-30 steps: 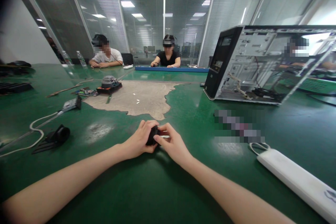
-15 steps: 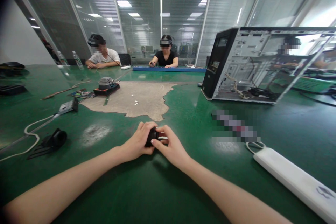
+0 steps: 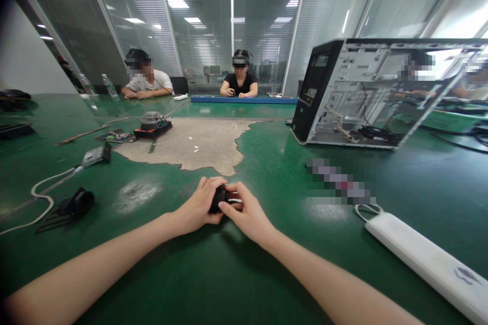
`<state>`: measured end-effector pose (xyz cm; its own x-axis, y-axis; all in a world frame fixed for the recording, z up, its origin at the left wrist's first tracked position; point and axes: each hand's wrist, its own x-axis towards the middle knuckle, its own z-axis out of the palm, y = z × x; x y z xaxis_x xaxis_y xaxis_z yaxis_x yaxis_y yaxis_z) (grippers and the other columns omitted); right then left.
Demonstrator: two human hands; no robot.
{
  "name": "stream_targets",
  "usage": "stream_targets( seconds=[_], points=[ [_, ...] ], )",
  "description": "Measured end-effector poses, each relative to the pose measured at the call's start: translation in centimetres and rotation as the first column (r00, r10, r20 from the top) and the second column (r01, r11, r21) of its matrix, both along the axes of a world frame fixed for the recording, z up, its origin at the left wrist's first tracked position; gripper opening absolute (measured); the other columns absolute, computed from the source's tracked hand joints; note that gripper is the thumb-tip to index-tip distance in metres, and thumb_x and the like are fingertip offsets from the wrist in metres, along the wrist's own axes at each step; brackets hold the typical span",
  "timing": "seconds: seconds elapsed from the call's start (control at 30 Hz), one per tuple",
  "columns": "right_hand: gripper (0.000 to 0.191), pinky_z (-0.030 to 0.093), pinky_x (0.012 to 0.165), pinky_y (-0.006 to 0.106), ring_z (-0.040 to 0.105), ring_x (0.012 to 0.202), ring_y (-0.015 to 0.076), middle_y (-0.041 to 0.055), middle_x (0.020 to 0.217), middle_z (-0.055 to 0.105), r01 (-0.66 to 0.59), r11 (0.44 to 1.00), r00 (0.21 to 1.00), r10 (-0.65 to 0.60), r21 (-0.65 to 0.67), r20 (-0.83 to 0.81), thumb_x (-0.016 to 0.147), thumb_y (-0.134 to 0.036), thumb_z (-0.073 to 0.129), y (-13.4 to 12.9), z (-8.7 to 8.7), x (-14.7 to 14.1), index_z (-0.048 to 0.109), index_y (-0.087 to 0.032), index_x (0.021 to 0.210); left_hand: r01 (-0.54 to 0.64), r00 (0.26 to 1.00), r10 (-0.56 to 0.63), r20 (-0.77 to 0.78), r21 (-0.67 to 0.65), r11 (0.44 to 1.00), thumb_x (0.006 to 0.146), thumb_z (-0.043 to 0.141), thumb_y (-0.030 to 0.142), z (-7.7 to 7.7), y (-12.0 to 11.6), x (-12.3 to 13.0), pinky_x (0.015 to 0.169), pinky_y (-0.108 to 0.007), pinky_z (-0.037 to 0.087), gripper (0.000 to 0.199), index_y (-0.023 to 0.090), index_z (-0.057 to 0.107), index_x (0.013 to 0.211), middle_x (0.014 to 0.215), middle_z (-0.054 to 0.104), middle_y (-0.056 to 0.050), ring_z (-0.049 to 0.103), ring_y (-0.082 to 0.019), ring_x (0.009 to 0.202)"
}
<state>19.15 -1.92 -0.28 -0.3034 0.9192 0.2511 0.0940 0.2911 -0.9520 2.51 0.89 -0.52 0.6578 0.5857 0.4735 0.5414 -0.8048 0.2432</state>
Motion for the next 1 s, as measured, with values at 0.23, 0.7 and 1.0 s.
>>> stream_targets(
  seconds=[0.23,0.7,1.0],
  points=[
    [0.019,0.050,0.074,0.029,0.056,0.088,0.0143,0.0027,0.097,0.053,0.041,0.999,0.999,-0.041,-0.022,-0.002,0.078,-0.024,0.054,0.19,-0.20,-0.02,0.047,-0.021,0.096,-0.013,1.000,0.013,-0.020,0.018,1.000,0.067,0.057,0.017,0.01,0.10,0.09,0.085,-0.038,0.036,0.059,0.012,0.027,0.118,0.113,0.042,-0.013,0.039,-0.024,0.095],
    [0.016,0.050,0.075,0.029,0.055,0.095,0.0162,0.0025,0.096,0.053,0.050,0.998,0.999,-0.050,0.037,-0.002,0.078,-0.023,0.054,0.22,-0.31,0.05,0.049,-0.021,0.093,-0.012,1.000,0.012,-0.018,0.005,1.000,0.066,0.055,0.017,0.14,0.12,0.13,0.084,-0.039,0.037,0.060,0.014,0.026,0.118,0.113,0.042,-0.011,0.039,-0.024,0.094],
    [0.022,0.051,0.075,0.030,0.054,0.095,0.0163,0.0027,0.098,0.050,0.028,0.999,0.999,-0.029,0.039,0.018,0.075,-0.019,0.057,-0.07,-0.02,0.15,0.048,-0.021,0.095,0.017,1.000,-0.017,-0.011,-0.006,1.000,0.064,0.054,0.014,0.07,0.23,0.08,0.085,-0.040,0.037,0.061,0.015,0.026,0.118,0.114,0.042,-0.012,0.040,-0.025,0.099]
  ],
)
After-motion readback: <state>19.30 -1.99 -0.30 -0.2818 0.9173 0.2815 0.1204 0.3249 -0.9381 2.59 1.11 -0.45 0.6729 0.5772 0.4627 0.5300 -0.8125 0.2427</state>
